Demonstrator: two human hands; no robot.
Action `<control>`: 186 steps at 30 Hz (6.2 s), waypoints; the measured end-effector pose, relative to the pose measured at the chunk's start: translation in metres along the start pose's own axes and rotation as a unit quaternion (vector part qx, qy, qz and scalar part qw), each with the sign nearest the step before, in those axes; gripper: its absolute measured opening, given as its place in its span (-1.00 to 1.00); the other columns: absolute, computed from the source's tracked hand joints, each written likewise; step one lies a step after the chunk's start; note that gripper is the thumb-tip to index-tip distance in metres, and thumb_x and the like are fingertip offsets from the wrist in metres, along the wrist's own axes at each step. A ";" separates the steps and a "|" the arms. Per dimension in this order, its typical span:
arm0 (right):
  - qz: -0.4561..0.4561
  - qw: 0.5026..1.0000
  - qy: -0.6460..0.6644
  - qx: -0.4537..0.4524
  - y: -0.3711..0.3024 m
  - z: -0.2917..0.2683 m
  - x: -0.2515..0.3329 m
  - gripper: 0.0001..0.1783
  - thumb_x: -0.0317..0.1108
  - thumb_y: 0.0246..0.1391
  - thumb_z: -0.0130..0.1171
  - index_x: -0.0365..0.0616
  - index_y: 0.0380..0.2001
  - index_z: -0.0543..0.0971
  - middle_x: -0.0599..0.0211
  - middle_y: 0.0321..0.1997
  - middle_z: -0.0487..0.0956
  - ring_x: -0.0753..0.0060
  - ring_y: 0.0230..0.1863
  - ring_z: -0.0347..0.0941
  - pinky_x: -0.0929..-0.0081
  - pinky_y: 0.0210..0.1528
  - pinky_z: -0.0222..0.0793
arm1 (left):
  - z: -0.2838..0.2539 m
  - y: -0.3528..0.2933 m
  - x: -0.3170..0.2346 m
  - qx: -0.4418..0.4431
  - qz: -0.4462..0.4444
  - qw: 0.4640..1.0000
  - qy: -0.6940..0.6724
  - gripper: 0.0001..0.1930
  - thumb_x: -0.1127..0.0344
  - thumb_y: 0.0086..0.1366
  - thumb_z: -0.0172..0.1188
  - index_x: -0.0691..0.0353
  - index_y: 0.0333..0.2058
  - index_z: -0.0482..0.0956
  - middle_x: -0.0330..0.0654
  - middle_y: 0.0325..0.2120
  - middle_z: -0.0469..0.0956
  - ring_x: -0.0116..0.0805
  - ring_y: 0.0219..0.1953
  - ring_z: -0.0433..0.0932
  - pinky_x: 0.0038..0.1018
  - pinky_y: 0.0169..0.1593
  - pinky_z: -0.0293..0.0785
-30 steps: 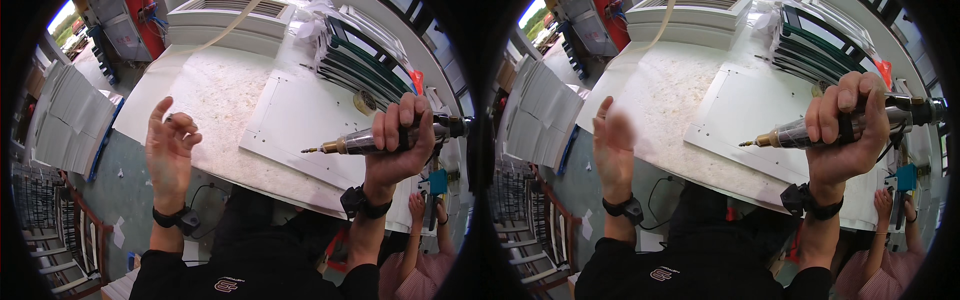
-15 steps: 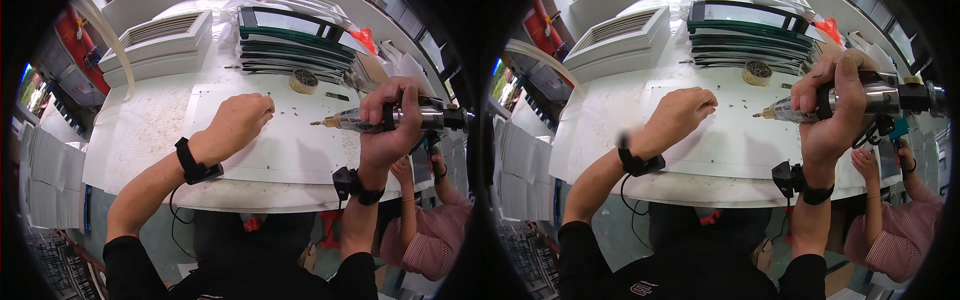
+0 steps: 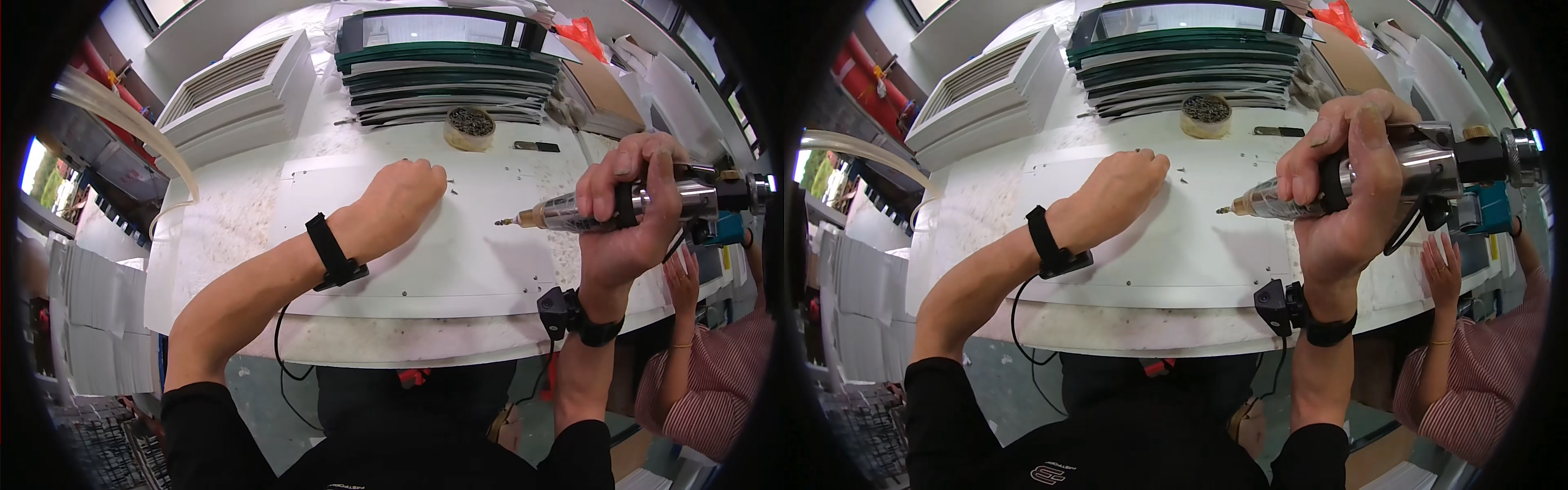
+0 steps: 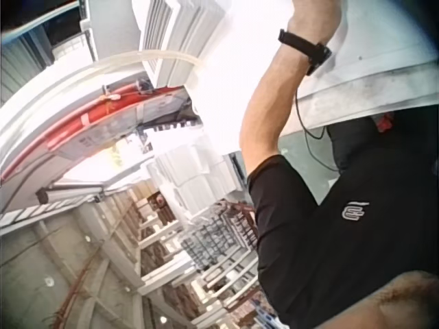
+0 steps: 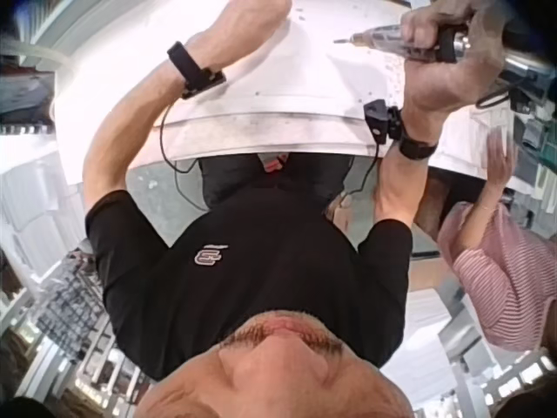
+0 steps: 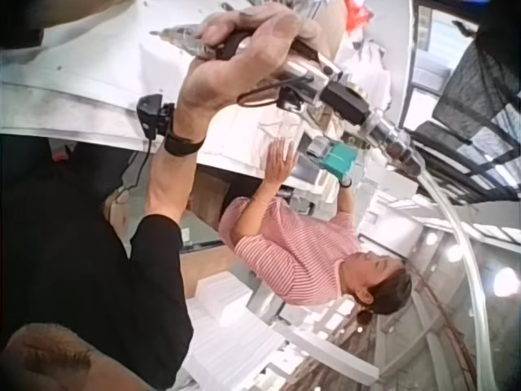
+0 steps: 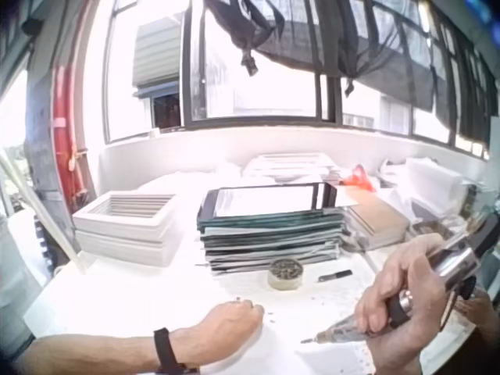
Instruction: The person places a dark rectangular panel into a white frame on a workbench, then uses a pneumatic screwdriver to drive screws into the frame. The person handles multiple white panels and screws during the process.
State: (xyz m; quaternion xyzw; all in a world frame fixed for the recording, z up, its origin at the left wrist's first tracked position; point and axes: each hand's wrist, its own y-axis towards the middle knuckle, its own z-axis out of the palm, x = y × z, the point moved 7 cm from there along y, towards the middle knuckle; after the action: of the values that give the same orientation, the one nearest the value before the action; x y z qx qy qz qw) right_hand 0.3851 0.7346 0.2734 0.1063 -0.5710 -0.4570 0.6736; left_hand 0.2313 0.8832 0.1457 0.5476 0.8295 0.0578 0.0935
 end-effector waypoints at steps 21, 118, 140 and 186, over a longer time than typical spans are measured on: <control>0.095 0.945 0.277 0.143 -0.029 0.103 -0.021 -0.74 -0.14 0.49 -0.18 -0.10 -0.15 0.34 0.38 -0.32 0.42 0.60 -0.71 0.21 0.54 -0.67 0.32 | -0.024 -0.189 -0.001 -0.108 -0.279 0.612 -0.732 -0.85 0.40 0.43 0.26 0.25 -0.16 0.46 -0.16 -0.22 0.62 -0.47 -0.18 0.65 -0.45 -0.02 0.70; 0.072 0.989 -0.060 0.113 0.015 0.083 -0.029 -0.67 -0.06 0.40 0.07 -0.11 -0.29 0.44 0.43 -0.38 0.41 0.68 -0.65 0.22 0.57 -0.55 0.16 | -0.028 -0.040 0.006 -0.097 -0.008 0.983 -0.156 -0.84 0.41 0.33 0.24 0.24 -0.13 0.60 -0.07 -0.22 0.62 -0.06 -0.12 0.59 -0.22 -0.07 0.53; 0.073 0.989 0.084 0.100 0.003 0.054 -0.021 -0.71 -0.13 0.45 -0.08 -0.16 -0.15 0.41 0.38 -0.33 0.42 0.70 -0.69 0.20 0.62 -0.64 0.20 | -0.044 -0.061 0.020 -0.089 -0.111 0.943 -0.301 -0.90 0.52 0.25 0.16 0.42 -0.27 0.55 0.01 -0.45 0.63 -0.23 -0.40 0.65 -0.37 -0.22 0.59; 0.184 0.938 0.134 0.263 -0.035 0.304 -0.099 -0.66 -0.12 0.33 0.18 -0.14 -0.40 0.44 0.36 -0.57 0.44 0.59 -0.72 0.33 0.57 -0.69 0.26 | -0.051 -0.226 0.120 -0.162 -0.284 0.864 -0.383 -0.82 0.47 0.39 0.14 0.28 -0.13 0.69 -0.19 0.08 0.57 -0.36 0.03 0.57 -0.45 0.07 0.48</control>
State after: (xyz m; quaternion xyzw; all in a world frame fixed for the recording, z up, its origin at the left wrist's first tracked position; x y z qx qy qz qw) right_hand 0.1113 0.9033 0.2822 0.2328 -0.5848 -0.1404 0.7643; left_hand -0.0285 0.9045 0.1396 0.2446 0.8268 -0.0522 0.5038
